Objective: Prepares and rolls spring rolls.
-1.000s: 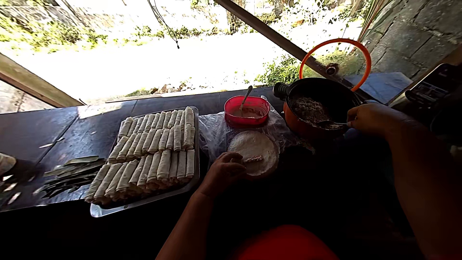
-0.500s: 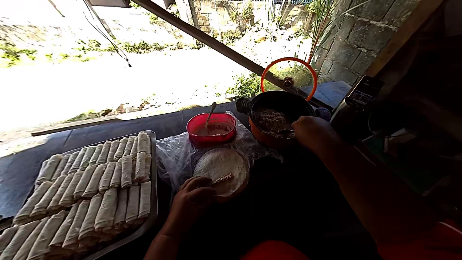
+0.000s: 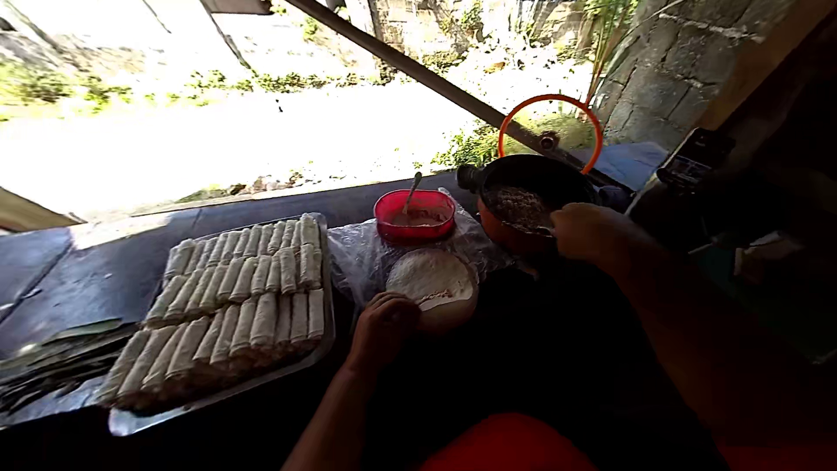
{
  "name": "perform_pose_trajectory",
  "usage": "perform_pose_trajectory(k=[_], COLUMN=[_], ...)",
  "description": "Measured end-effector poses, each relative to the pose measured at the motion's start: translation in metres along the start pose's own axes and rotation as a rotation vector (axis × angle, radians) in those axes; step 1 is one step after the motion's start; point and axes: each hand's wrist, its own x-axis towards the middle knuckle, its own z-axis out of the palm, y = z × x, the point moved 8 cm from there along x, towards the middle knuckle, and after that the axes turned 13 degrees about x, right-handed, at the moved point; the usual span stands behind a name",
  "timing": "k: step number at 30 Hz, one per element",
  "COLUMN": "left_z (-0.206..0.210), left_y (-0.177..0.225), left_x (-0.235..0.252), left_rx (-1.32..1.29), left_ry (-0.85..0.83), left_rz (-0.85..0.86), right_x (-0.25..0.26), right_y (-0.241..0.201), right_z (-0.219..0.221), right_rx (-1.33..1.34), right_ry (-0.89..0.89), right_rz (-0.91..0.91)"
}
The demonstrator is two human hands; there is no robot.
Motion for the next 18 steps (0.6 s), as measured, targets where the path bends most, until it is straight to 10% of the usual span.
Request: perform_pose_trajectory(k=[3, 7, 11, 18], left_z=[0.004, 0.008, 0.008, 0.008], left_y=[-0.005, -0.011, -0.009, -0.012], left_x=[0.001, 0.004, 0.01, 0.025], left_rx=[0.028, 0.021, 0.018, 0.113], left_ry=[-0.004, -0.005, -0.005, -0.062], left_rz=[-0.05, -0.115, -0.145, -0.253], right_x=[-0.005, 0.006, 0.04, 0.075], right_y=[-0.03, -0.084, -0.103, -0.108], right_z=[-0.011, 0.076, 0.15, 0.153], right_rx=[0.136, 0.366, 0.504, 0.778], right_ry=[0.219, 0.009, -0.181, -0.165], right_rz=[-0.369, -0.665, -0.677, -0.519])
